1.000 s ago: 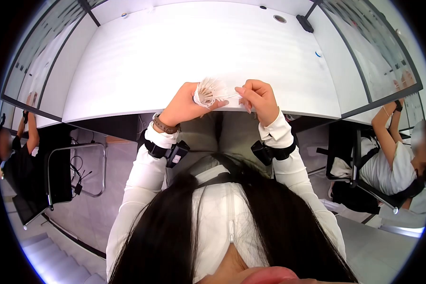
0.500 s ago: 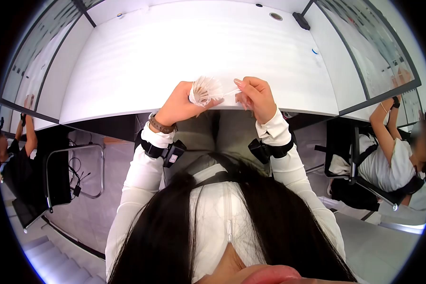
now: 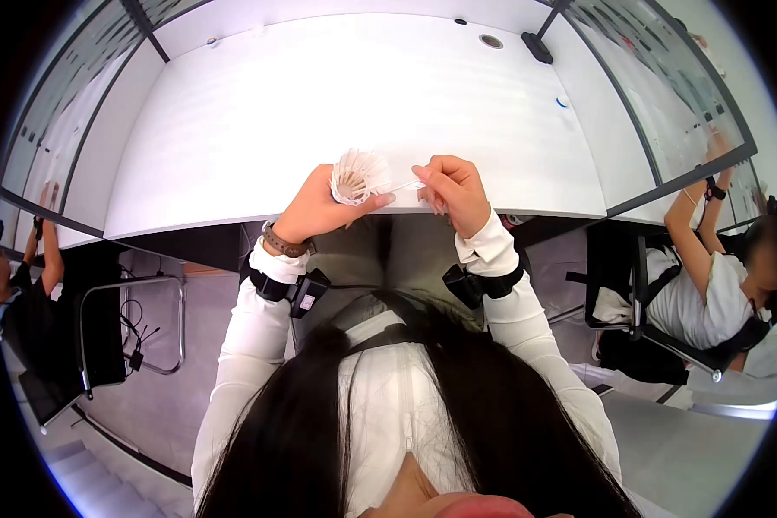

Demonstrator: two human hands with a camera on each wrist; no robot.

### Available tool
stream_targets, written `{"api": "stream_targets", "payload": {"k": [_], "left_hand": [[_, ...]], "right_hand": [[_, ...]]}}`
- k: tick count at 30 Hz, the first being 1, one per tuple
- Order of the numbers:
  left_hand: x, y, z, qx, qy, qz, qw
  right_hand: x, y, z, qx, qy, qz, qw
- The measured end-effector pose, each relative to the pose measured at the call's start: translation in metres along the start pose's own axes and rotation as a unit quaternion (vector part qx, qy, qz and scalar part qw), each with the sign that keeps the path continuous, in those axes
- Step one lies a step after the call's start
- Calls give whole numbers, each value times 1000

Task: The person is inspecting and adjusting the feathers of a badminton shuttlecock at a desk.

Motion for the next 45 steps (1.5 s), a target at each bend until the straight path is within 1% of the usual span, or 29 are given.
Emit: {"api": "stream_targets", "payload": {"k": [5,8,11,14,18,25,31,33,37,39,42,45], "left_hand": [[0,0,3,-14,3,5,1000],[0,0,0,20,-25,-4,999],[0,-1,0,-5,-26,7,1000],[0,0,0,9,-25,4,1000],[1,-1,1,4,-17,10,1000],[1,-2,2,-1,-27,13,1000],[1,-1,1,-2,-2,26,1000],[5,-2,-9,-15,0,38,999],[6,1,-7,-8,21,41,999],[6,1,-6,-19,29,40,999],[7,0,-7,-11,55,47,997],[6,0,-6,-10,22,32,999]], "right_hand": [[1,-1,0,4,3,-5,1000],[-1,0,2,3,11,-6,1000],[-1,0,0,10,31,-8,999],[-3,0,1,15,38,-17,999],[-4,1,0,26,64,-40,997],[-7,5,1,37,64,-33,997],[-9,8,0,16,72,-51,996],[-7,8,-2,19,65,-43,997],[-2,9,-3,18,28,-9,999],[-2,9,-2,16,33,-9,999],[1,9,-3,17,42,-12,999],[-1,10,-3,15,41,-8,999]]}}
Point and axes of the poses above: each hand's wrist, its own y-axis away from the middle knuckle, its own x-axis out of the back of the hand, z = x × y, the point moved 7 cm from there along -y, towards the middle knuckle, and after that the axes turned 13 degrees about -z, right-handed, at the moved point
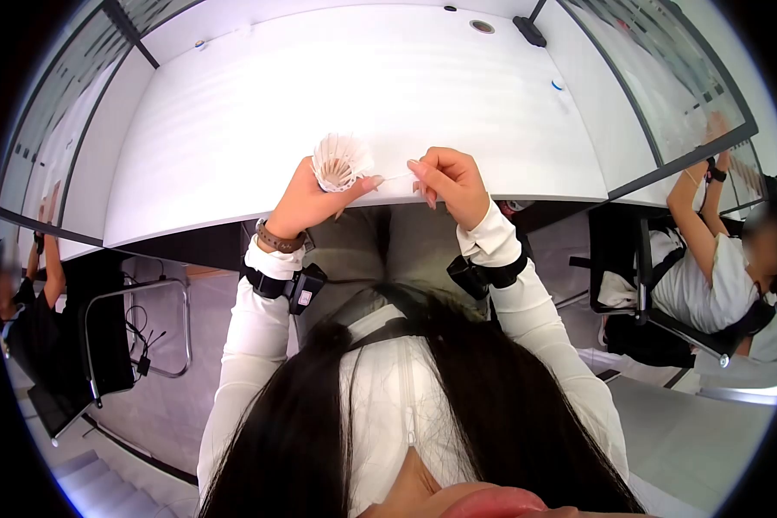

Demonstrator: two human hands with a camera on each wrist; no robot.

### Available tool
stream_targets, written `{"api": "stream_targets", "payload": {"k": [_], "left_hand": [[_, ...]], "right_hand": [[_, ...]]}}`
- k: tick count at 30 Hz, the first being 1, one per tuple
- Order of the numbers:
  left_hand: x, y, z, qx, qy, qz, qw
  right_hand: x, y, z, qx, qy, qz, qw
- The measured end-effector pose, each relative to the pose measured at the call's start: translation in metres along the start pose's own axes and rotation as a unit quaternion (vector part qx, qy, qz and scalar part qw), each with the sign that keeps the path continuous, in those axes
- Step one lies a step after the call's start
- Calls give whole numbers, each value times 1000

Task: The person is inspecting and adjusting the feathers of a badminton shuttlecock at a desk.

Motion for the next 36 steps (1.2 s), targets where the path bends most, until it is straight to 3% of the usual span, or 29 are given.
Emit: {"api": "stream_targets", "payload": {"k": [25,30,36], "left_hand": [[0,0,1,40,-9,-17,999],[2,-2,-6,5,-14,-16,1000],[1,0,-2,35,-16,-20,999]], "right_hand": [[6,-6,4,32,-18,45,998],[7,-6,6,12,-10,39,999],[7,-7,8,-4,-15,29,999]]}}
Point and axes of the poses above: each hand's wrist, its own y-axis away from the middle knuckle, its own x-axis out of the back of the hand, z = x × y, the point moved 7 cm from there along -y, towards the middle knuckle, and after that the axes turned 13 degrees about -z, right-handed, at the moved point
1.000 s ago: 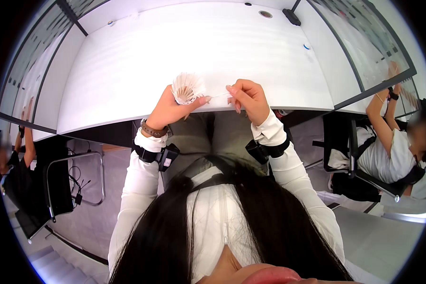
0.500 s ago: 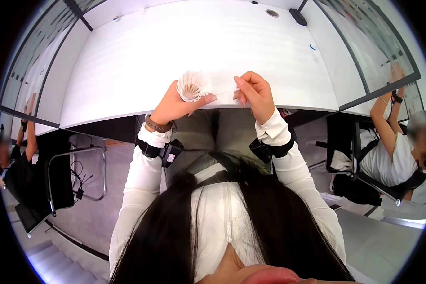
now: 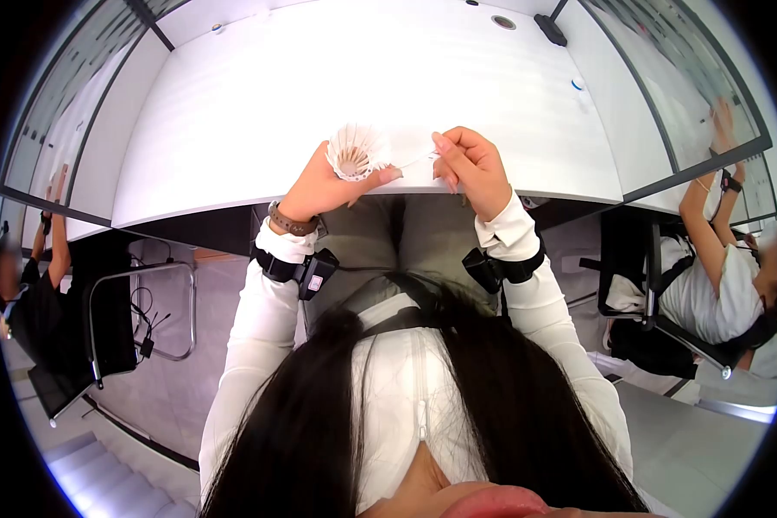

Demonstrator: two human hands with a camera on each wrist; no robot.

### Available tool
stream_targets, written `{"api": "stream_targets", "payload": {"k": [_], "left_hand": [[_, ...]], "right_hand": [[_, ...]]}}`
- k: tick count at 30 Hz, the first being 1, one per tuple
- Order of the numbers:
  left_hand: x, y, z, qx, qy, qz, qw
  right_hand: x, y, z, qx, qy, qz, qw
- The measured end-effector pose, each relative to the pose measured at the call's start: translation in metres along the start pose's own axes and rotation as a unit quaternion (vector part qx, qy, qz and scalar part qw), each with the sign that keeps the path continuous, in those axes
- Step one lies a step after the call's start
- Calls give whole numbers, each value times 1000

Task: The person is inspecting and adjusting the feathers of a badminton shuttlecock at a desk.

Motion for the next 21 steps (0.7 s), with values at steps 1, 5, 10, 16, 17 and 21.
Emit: {"api": "stream_targets", "payload": {"k": [1,5,10,16,17,21], "left_hand": [[0,0,0,-4,4,3,1000],[-1,-1,1,-10,12,6,1000],[-3,-1,4,-26,9,5,1000],[-3,-1,-2,-21,5,6,1000],[-3,-1,0,-27,9,6,1000],[-4,1,0,-40,20,9,999]], "right_hand": [[1,-1,1,-2,1,-3,1000],[0,-1,-3,-1,-2,-6,1000],[-4,-1,-8,5,-17,-9,1000],[-12,-1,-4,-24,69,-38,997],[-11,-2,-4,-24,72,-41,996],[-12,-1,-7,-4,61,-43,997]]}}
Point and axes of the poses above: each hand's wrist, its own y-axis away from the middle knuckle, its own x-axis out of the back of the hand, z = x × y, the point moved 7 cm from there along -y, towards the middle knuckle, and after that the axes turned 13 degrees about -z, right-handed, at the moved point
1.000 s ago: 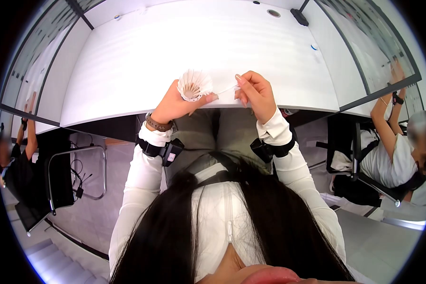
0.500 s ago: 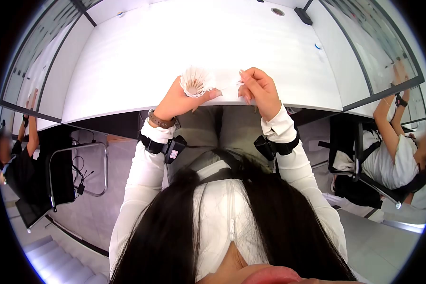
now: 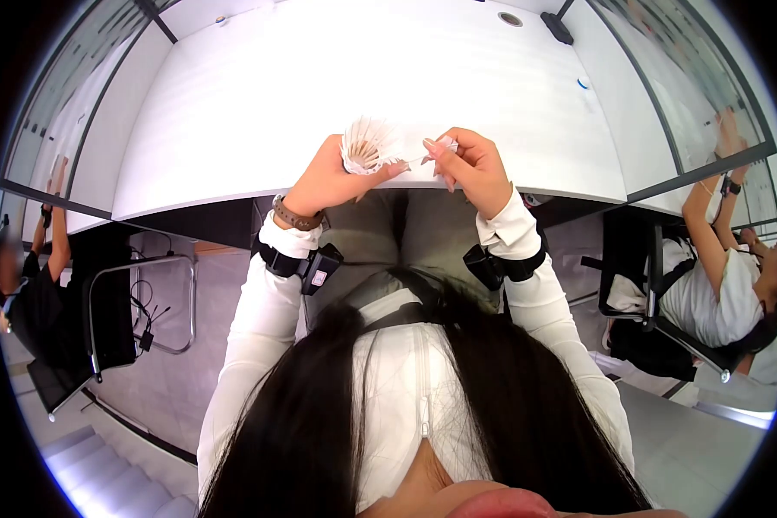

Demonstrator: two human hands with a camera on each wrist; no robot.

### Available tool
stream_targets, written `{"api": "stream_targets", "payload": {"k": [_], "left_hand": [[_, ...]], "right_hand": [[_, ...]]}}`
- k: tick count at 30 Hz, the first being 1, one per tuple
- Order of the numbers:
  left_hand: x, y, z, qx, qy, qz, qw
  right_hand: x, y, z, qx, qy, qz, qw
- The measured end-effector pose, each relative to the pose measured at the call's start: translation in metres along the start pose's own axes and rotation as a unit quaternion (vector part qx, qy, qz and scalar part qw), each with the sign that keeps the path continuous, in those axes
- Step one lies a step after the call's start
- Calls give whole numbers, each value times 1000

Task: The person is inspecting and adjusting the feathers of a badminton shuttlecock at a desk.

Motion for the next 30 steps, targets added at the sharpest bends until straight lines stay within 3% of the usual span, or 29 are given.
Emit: {"api": "stream_targets", "payload": {"k": [30], "left_hand": [[-1,1,-3,-6,22,0,1000]], "right_hand": [[6,2,5,9,-25,57,998]]}}
Point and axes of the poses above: each hand's wrist, its own y-axis away from the middle knuckle, its own x-axis out of the back of the hand, z = x × y, the point moved 7 cm from there along -y, towards the middle knuckle, and after that the axes turned 13 degrees about -z, right-handed, at the moved point
